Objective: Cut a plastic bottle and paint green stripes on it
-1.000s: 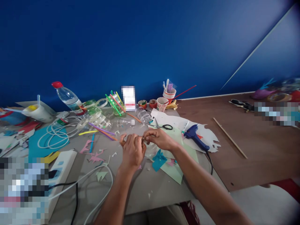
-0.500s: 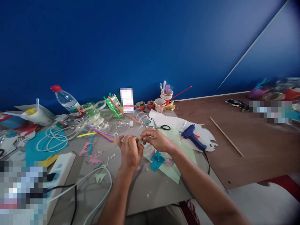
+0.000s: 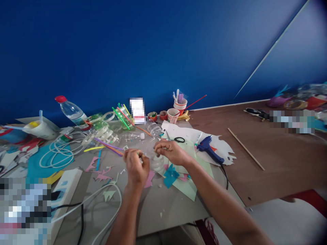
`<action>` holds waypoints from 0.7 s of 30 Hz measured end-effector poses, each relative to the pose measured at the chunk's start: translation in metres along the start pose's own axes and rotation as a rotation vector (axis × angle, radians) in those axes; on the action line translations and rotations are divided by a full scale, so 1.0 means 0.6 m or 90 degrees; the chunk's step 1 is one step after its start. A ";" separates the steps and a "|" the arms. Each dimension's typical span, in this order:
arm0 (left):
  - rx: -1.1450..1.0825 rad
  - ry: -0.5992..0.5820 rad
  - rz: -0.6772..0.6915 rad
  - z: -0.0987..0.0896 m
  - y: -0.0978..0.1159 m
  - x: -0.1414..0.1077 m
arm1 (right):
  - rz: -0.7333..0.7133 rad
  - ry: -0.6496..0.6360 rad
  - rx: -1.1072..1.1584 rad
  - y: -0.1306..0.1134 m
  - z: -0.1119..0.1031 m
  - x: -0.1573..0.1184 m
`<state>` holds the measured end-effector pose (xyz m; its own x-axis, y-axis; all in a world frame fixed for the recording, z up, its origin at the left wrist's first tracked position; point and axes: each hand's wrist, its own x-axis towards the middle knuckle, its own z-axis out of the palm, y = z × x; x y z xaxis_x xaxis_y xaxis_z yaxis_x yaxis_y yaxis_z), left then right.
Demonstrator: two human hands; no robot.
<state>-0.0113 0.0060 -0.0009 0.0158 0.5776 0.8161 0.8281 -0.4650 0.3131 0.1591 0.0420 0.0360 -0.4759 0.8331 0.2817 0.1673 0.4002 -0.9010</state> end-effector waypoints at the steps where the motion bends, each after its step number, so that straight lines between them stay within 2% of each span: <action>1: 0.002 0.019 -0.029 -0.002 -0.007 0.000 | 0.010 0.017 0.021 0.005 -0.004 0.000; 3: 0.010 0.066 -0.115 -0.006 -0.021 0.000 | 0.027 0.050 0.068 0.015 -0.011 -0.001; 6: -0.077 0.059 -0.271 -0.009 -0.030 -0.001 | 0.021 0.055 0.114 0.024 -0.014 -0.002; 8: -0.183 0.047 -0.332 -0.008 -0.028 -0.001 | 0.023 0.048 0.135 0.025 -0.012 -0.001; 10: -0.273 0.037 -0.346 -0.009 -0.024 0.001 | 0.038 0.042 0.159 0.024 -0.008 0.000; 12: -0.334 -0.001 -0.318 -0.011 -0.019 0.005 | 0.055 0.022 0.186 0.023 -0.007 0.001; 16: -0.441 -0.185 -0.283 -0.018 -0.013 0.014 | 0.071 -0.033 0.227 0.028 -0.008 0.000; 18: -0.473 -0.246 -0.319 -0.018 -0.012 0.014 | 0.080 -0.041 0.235 0.031 -0.008 0.000; 21: -0.483 -0.266 -0.383 -0.016 -0.013 0.010 | 0.098 -0.020 0.251 0.033 -0.004 0.002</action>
<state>-0.0230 0.0063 0.0063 0.0306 0.9707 0.2383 0.1982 -0.2396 0.9504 0.1639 0.0519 0.0195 -0.4983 0.8574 0.1288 -0.1016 0.0898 -0.9908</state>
